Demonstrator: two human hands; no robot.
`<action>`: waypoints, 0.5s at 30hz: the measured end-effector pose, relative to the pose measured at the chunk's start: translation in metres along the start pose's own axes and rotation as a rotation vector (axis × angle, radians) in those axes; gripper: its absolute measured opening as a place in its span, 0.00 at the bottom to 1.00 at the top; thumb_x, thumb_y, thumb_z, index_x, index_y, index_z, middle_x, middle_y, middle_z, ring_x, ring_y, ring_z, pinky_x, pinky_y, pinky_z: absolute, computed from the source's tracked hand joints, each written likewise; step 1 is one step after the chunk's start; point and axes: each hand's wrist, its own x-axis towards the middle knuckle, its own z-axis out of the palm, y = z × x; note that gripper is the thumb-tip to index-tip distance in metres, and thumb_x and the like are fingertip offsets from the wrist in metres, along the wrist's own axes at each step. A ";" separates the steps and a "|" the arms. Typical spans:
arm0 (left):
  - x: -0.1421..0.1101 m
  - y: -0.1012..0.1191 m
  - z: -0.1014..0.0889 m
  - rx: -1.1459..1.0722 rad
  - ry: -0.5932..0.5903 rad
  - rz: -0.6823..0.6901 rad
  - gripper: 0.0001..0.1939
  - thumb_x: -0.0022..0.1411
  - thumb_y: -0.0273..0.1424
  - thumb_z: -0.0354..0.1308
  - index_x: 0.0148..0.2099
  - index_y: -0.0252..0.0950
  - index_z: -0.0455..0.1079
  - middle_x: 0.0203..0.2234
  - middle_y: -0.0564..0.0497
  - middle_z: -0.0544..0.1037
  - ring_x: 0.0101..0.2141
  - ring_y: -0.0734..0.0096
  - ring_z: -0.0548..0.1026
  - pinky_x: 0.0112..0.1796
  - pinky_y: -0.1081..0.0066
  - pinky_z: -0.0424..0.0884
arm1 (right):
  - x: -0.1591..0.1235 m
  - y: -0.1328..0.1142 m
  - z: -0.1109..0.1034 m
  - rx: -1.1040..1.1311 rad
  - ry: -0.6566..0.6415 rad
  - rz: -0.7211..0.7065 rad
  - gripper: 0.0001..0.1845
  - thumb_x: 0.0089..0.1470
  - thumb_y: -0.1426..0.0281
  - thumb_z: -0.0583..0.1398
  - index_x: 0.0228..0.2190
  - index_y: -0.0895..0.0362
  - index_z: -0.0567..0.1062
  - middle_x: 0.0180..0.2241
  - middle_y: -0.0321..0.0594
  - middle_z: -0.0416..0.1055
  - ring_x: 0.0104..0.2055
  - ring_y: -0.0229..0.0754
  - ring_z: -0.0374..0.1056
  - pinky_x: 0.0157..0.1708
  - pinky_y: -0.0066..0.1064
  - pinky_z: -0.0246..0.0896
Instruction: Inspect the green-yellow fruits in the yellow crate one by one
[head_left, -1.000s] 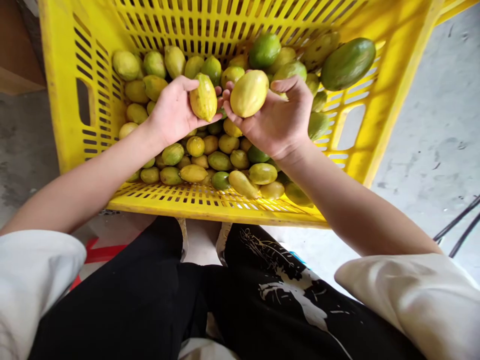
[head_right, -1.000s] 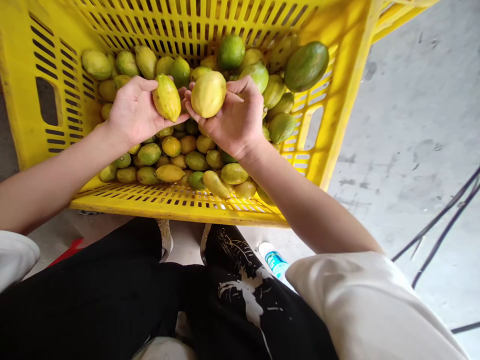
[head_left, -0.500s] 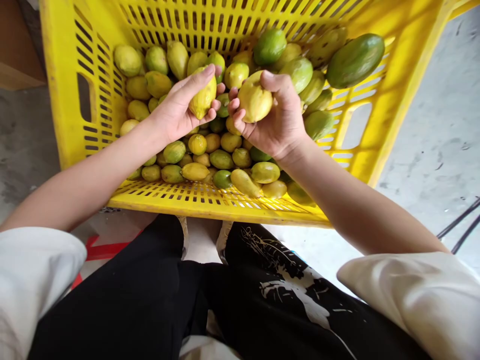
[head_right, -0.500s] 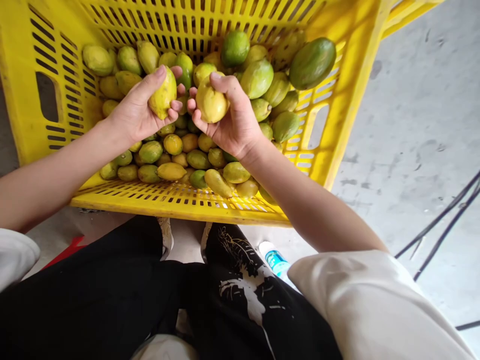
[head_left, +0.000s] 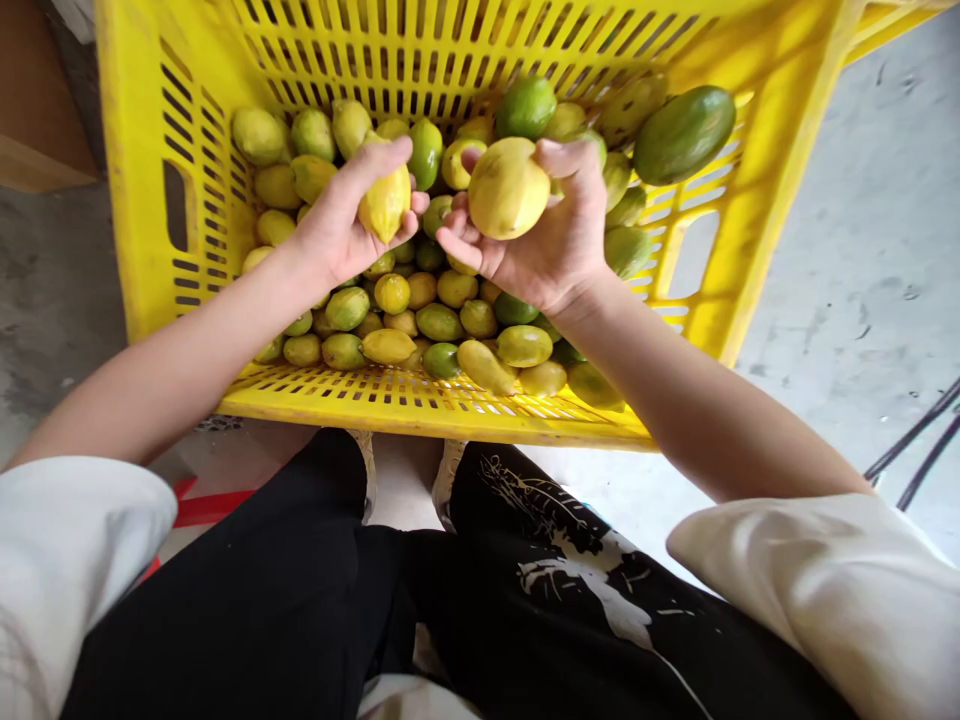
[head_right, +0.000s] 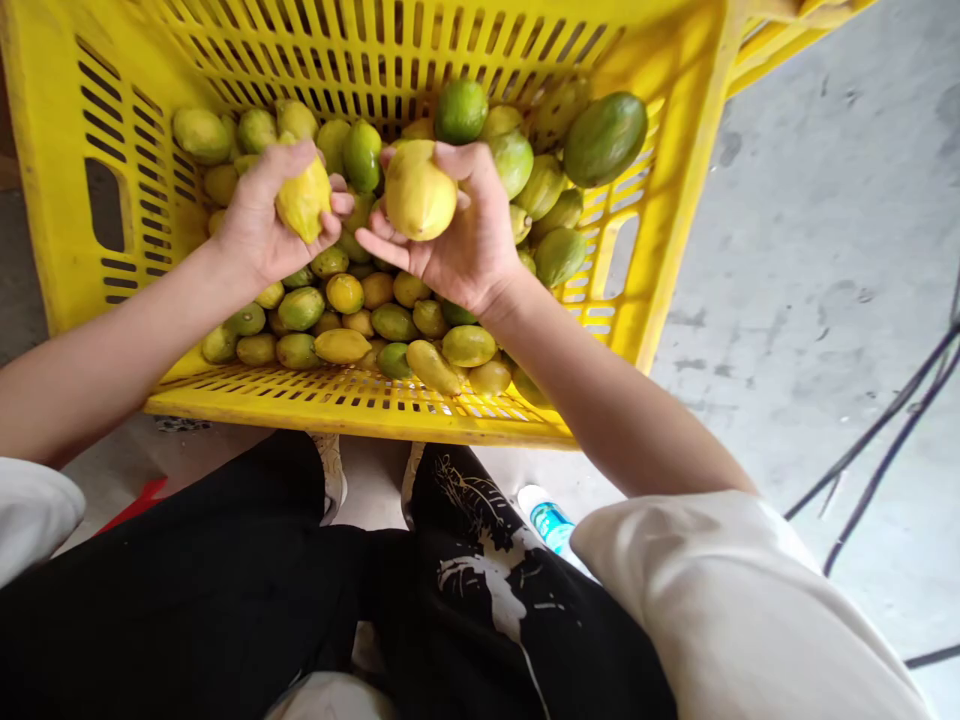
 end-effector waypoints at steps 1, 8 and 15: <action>0.000 -0.002 -0.002 0.012 0.006 -0.027 0.10 0.81 0.31 0.52 0.52 0.46 0.75 0.29 0.51 0.82 0.66 0.56 0.74 0.61 0.60 0.74 | 0.000 0.001 0.000 0.000 0.031 0.019 0.15 0.49 0.61 0.68 0.40 0.44 0.74 0.33 0.35 0.78 0.42 0.49 0.73 0.50 0.42 0.78; 0.005 -0.014 -0.012 0.093 -0.049 -0.125 0.12 0.75 0.32 0.57 0.55 0.47 0.78 0.36 0.46 0.86 0.68 0.50 0.75 0.59 0.58 0.78 | 0.015 0.008 -0.010 -0.046 0.077 0.108 0.15 0.43 0.68 0.65 0.36 0.42 0.73 0.35 0.36 0.79 0.44 0.50 0.71 0.36 0.38 0.74; 0.003 -0.007 -0.001 0.113 0.005 -0.059 0.18 0.79 0.40 0.47 0.42 0.38 0.75 0.32 0.45 0.81 0.46 0.55 0.86 0.39 0.67 0.81 | 0.012 0.006 -0.007 -0.009 0.009 0.020 0.24 0.37 0.63 0.65 0.41 0.44 0.74 0.36 0.36 0.80 0.48 0.53 0.74 0.47 0.44 0.74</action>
